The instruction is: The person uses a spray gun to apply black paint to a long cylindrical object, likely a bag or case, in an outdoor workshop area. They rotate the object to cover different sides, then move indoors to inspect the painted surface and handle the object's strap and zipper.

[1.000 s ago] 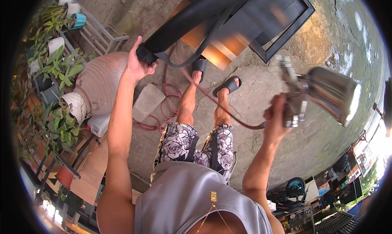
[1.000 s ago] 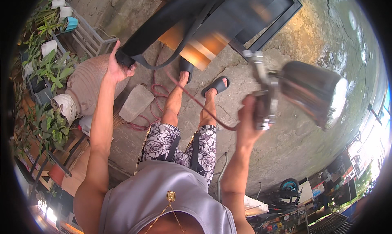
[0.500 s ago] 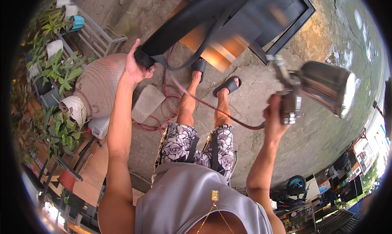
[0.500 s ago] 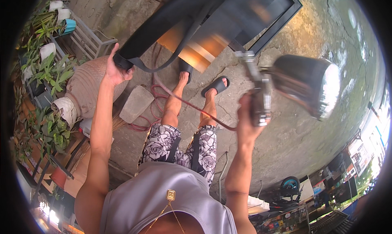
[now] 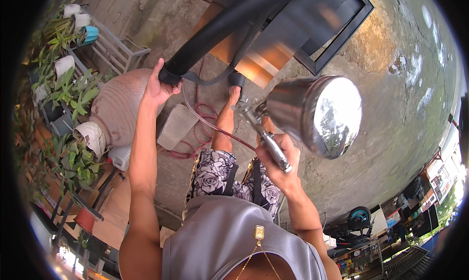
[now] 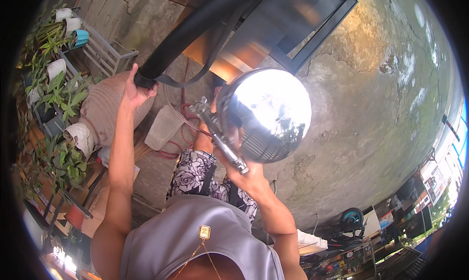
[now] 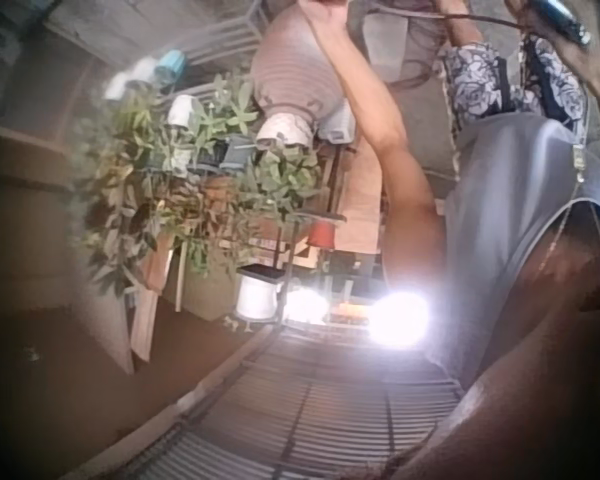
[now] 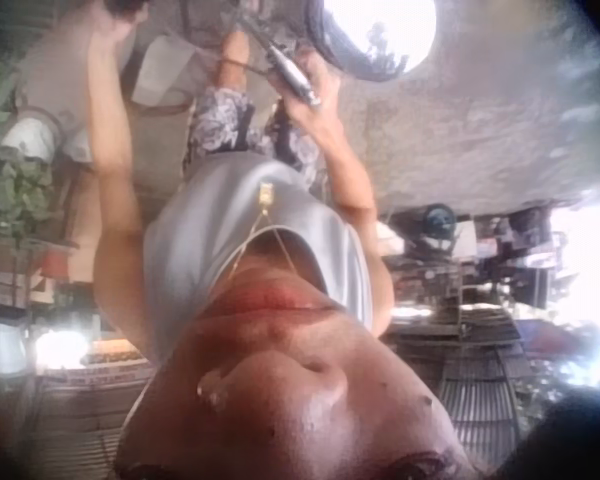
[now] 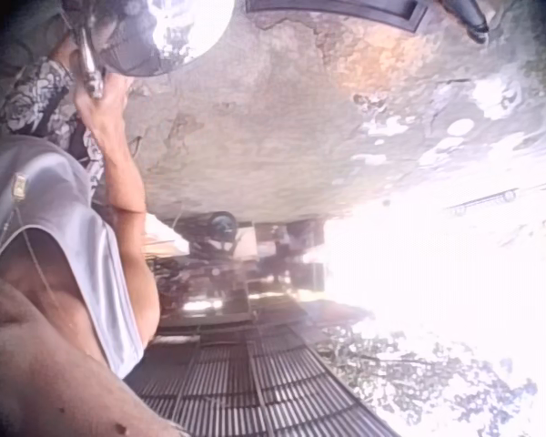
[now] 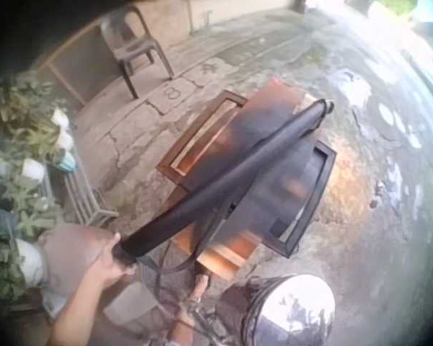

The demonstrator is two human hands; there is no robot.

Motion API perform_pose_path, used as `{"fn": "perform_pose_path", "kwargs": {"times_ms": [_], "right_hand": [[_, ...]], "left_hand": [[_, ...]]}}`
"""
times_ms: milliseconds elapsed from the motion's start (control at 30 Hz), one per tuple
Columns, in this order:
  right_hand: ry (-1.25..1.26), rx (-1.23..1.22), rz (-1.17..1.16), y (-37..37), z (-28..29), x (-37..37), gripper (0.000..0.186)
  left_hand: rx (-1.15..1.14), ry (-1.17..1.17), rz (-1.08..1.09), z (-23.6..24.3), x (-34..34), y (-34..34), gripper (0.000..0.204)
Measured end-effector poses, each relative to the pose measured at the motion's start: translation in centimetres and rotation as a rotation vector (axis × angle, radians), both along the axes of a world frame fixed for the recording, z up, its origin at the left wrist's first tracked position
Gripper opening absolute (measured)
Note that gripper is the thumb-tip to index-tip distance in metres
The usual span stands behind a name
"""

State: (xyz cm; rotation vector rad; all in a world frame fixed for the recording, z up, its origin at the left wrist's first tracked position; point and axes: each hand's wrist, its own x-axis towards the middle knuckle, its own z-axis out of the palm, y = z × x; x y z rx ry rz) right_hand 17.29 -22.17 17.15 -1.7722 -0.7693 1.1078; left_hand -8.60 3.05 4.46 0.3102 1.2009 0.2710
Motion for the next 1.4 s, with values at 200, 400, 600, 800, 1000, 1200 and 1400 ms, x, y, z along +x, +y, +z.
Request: {"fn": "perform_pose_path", "kwargs": {"times_ms": [200,400,600,800,1000,1200,1400], "right_hand": [[-0.081,0.028,-0.313,-0.1,-2.4,4.9,0.010],[0.008,-0.042,-0.644,0.3,-1.4,8.1,0.022],[0.020,-0.025,-0.171,0.0,-0.5,1.8,0.017],[-0.051,0.051,0.000,-0.1,-0.1,1.1,0.015],[0.059,-0.072,-0.544,-1.6,-1.2,6.3,0.019],[-0.005,-0.070,-0.699,-3.9,-2.5,7.4,0.026],[0.142,-0.128,-0.714,-5.8,-3.4,5.1,0.029]], "left_hand": [[0.057,-0.034,0.066,-0.5,-0.3,-0.2,0.055],[0.140,-0.059,0.026,-1.3,-1.3,-0.5,0.054],[0.451,-0.043,-0.089,-2.0,-1.7,-1.1,0.057],[0.440,0.039,-0.062,-1.4,-1.0,-1.2,0.056],[0.050,0.012,0.002,0.4,1.1,-0.6,0.068],[-0.206,-0.172,-0.172,0.4,1.1,-0.2,0.079],[-0.347,-0.178,-0.127,0.9,1.4,-0.5,0.081]]}}
